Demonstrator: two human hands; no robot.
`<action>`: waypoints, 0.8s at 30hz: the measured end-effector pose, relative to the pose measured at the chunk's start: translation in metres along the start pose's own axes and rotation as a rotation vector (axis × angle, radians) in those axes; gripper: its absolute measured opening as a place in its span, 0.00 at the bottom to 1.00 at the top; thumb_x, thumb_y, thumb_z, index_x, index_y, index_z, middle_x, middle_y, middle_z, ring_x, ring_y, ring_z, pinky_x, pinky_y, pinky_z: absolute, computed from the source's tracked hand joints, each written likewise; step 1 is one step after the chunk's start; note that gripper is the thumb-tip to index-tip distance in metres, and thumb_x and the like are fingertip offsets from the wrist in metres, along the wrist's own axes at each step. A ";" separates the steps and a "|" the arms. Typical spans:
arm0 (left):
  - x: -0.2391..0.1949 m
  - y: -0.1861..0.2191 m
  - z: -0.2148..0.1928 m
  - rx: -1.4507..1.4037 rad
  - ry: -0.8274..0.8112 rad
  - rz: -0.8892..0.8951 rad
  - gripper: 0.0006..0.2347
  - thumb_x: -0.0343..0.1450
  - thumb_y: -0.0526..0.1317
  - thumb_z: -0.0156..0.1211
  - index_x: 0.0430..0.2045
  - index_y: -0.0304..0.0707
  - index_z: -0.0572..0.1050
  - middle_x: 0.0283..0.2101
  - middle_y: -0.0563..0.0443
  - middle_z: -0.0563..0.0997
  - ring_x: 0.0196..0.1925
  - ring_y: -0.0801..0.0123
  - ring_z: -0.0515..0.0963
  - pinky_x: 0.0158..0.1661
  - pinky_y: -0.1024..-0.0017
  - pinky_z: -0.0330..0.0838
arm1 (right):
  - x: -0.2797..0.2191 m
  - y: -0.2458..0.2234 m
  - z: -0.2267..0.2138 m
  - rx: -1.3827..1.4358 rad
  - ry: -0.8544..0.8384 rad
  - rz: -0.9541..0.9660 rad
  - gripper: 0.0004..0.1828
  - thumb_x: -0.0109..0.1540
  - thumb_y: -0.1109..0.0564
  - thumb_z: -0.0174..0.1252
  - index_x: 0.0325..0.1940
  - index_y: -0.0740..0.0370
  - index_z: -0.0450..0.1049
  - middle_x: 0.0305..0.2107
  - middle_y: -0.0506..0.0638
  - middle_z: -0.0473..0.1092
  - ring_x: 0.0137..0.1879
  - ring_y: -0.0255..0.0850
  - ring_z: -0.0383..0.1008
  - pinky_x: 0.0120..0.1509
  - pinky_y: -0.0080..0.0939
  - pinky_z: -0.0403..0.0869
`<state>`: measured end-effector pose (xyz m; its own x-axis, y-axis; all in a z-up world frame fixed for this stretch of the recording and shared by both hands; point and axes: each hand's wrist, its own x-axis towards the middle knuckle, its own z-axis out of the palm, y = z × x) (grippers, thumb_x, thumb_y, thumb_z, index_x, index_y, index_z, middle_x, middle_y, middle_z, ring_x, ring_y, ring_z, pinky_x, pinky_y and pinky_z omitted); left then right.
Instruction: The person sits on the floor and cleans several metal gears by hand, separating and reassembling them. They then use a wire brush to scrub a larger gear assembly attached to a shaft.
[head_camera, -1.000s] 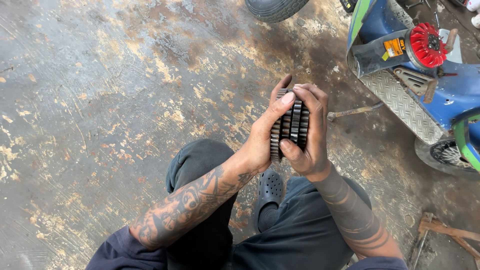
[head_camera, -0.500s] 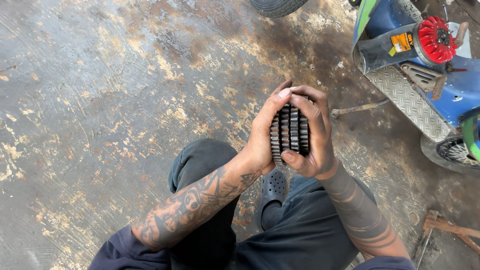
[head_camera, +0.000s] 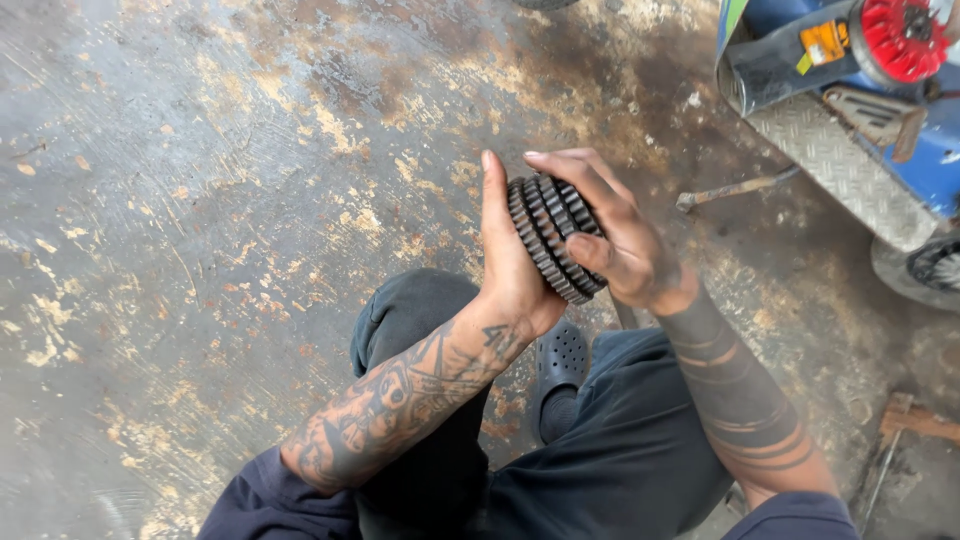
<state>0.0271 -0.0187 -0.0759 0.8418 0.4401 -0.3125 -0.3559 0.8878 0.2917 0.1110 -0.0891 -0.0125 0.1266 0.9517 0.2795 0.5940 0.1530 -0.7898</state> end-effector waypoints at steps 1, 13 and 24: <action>0.001 -0.001 -0.001 0.012 0.005 -0.011 0.40 0.69 0.77 0.42 0.42 0.29 0.75 0.34 0.42 0.80 0.32 0.57 0.82 0.29 0.63 0.80 | 0.002 -0.005 0.000 0.008 0.014 0.007 0.44 0.61 0.31 0.46 0.72 0.64 0.62 0.61 0.66 0.61 0.67 0.63 0.62 0.69 0.71 0.56; -0.022 0.022 0.018 -0.232 -0.051 -0.037 0.30 0.73 0.64 0.43 0.48 0.30 0.70 0.40 0.46 0.78 0.39 0.62 0.81 0.35 0.66 0.81 | 0.019 -0.019 -0.018 0.048 -0.123 -0.038 0.38 0.65 0.45 0.30 0.75 0.72 0.53 0.71 0.68 0.56 0.78 0.61 0.56 0.81 0.63 0.53; -0.025 0.030 0.020 -0.235 -0.041 -0.134 0.31 0.71 0.66 0.43 0.50 0.33 0.72 0.46 0.40 0.77 0.45 0.55 0.79 0.41 0.57 0.79 | 0.014 -0.034 -0.034 0.235 -0.102 0.097 0.31 0.63 0.54 0.48 0.69 0.66 0.57 0.68 0.63 0.60 0.76 0.56 0.60 0.80 0.54 0.58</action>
<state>0.0033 -0.0058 -0.0411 0.9017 0.3150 -0.2962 -0.3207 0.9467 0.0306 0.1197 -0.0900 0.0369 0.0858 0.9851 0.1489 0.3803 0.1057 -0.9188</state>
